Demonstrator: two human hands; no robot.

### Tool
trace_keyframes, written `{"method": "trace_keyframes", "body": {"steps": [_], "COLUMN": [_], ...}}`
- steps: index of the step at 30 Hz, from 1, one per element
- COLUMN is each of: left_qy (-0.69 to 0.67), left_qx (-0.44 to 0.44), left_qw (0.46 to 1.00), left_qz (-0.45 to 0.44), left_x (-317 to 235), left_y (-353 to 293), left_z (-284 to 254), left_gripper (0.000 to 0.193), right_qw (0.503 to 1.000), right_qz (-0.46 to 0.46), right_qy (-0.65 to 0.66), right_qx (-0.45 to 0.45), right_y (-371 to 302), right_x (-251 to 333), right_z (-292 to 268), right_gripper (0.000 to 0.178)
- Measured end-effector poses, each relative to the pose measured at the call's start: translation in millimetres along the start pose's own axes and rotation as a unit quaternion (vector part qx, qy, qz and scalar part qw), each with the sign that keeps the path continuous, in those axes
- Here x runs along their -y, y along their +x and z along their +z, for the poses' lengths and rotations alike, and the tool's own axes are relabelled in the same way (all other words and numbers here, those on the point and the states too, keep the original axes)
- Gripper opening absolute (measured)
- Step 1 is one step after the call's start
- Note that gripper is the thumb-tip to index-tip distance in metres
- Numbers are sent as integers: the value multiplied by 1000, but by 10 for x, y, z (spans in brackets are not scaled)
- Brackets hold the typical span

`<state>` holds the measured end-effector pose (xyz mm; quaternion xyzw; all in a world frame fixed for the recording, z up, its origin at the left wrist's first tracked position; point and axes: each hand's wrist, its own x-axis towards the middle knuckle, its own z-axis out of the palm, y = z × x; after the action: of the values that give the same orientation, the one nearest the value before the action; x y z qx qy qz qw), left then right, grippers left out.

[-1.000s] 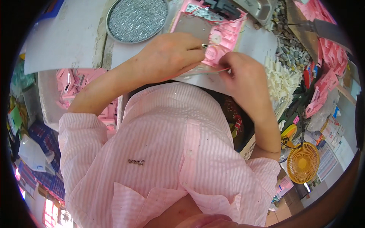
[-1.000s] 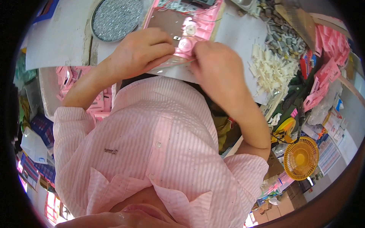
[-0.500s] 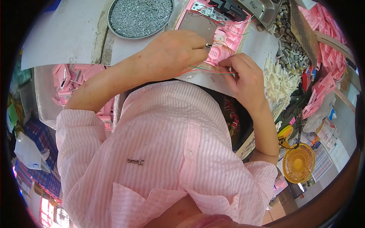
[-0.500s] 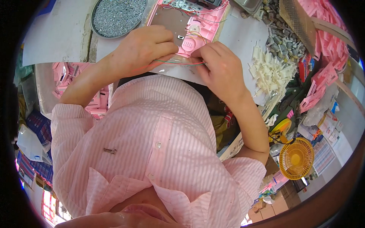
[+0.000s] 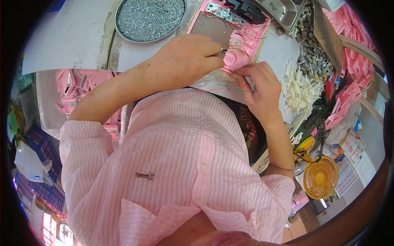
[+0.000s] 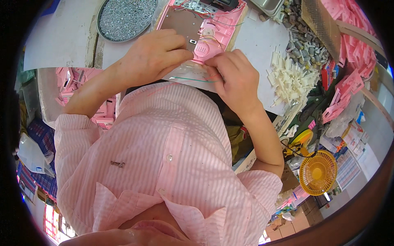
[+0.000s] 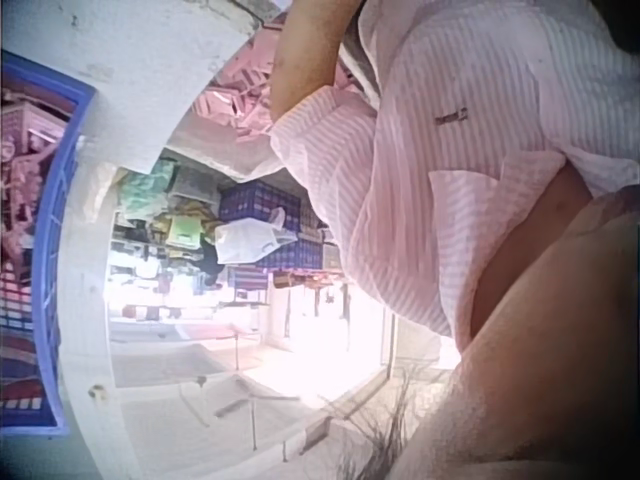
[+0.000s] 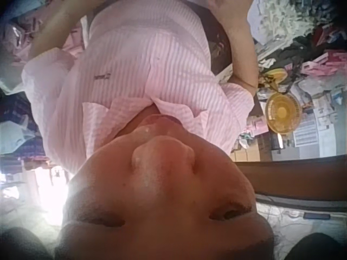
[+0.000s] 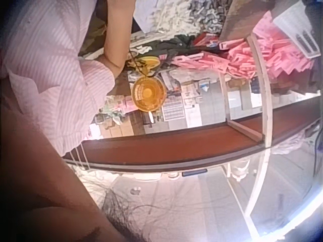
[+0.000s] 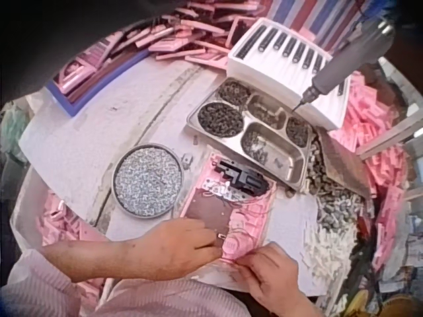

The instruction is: Assembling components and soldering wires inside a pink electronic toy housing on a factory workbench.

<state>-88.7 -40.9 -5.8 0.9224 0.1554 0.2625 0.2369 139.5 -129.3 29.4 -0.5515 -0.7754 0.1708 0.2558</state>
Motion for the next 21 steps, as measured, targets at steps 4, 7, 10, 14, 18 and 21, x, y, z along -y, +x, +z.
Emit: {"method": "trace_keyframes", "body": {"steps": [4,7,10,14,18,21], "left_qy": [-18,3,9,40,-82,-125], "left_qx": [-8,11,43,29,-5,-52], "left_qw": [1000,1000,999,999,995,986], "left_qz": [6,22,13,-5,-64,-102], "left_x": [-20,-55,-75,-169,-137,-71], "left_y": [-10,14,4,34,76,206], "left_z": [52,13,18,41,-1,-32], "left_gripper": [26,32,33,32,29,29], "right_qw": [996,992,991,997,950,925], "right_qz": [-34,-55,-59,-43,116,103], "right_qy": [-84,-112,-121,-29,289,365], "right_qx": [-21,-27,-18,53,-16,-33], "right_y": [-87,-150,-198,-124,-163,-188], "right_x": [12,9,16,-6,54,87], "right_z": [39,59,28,-160,-366,-421], "right_gripper": [17,24,30,24,32,37]}}
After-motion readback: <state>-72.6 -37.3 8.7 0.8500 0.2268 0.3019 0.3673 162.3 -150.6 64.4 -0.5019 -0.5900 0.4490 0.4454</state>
